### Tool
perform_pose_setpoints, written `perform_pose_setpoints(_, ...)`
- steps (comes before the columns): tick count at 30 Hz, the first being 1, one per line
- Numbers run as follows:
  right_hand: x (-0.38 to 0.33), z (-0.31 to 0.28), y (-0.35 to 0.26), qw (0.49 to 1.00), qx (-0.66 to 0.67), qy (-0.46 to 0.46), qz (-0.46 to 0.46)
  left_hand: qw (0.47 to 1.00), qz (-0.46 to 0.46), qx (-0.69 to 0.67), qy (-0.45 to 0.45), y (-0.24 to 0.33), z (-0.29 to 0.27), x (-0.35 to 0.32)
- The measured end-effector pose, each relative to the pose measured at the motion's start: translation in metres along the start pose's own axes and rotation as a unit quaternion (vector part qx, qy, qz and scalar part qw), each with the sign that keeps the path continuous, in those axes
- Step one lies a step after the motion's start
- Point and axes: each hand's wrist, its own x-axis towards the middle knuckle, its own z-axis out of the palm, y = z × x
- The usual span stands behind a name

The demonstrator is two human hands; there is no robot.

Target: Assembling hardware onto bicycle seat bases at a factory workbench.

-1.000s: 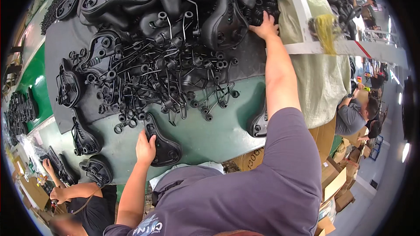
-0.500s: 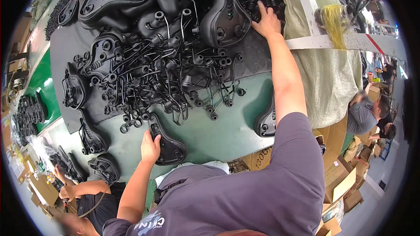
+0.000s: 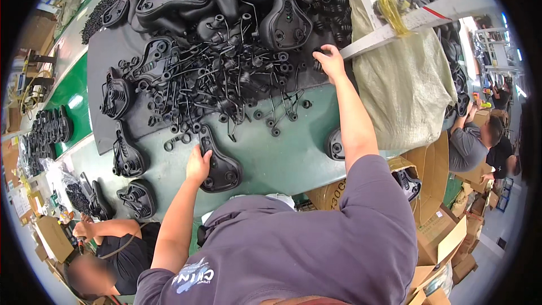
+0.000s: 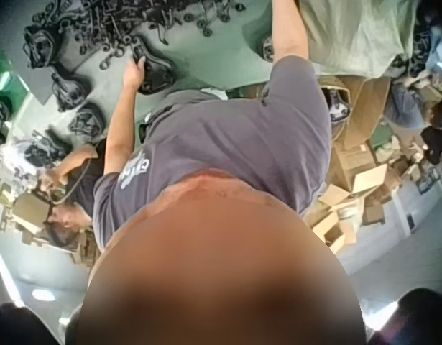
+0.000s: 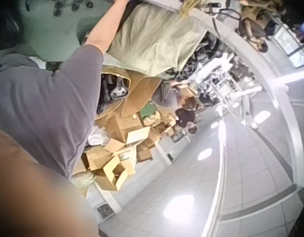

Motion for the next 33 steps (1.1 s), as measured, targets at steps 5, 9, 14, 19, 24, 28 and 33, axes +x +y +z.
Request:
perform_pose_setpoints(5,-0.127,-0.007,-0.016,0.854,0.468,-0.202,0.109,0.965,0.152,0.057,0.205,0.029,-0.008,-0.014)
perform_pose_setpoints(9,-0.233,0.038,-0.024,0.725,0.572,-0.349,0.164,0.950,0.225,-0.194,0.094,0.071,-0.019,-0.038)
perform_pose_setpoints(14,-0.342,0.123,-0.035,0.648,0.554,-0.392,0.346,0.830,0.080,-0.531,-0.152,0.098,-0.004,-0.059)
perform_pose_setpoints(19,-0.389,0.152,-0.055,0.599,0.566,-0.418,0.381,0.846,0.033,-0.527,-0.071,0.054,-0.017,-0.086)
perform_pose_setpoints(24,-0.389,0.159,-0.051,0.681,0.442,-0.451,0.371,0.945,0.103,-0.263,0.167,-0.022,-0.031,-0.116)
perform_pose_setpoints(28,-0.383,0.164,-0.044,0.748,0.349,-0.432,0.365,0.990,0.086,-0.085,0.078,-0.029,-0.049,-0.141)
perform_pose_setpoints(33,-0.393,0.174,-0.062,0.863,0.133,-0.411,0.262,0.977,0.185,0.025,0.106,-0.027,-0.031,-0.135)
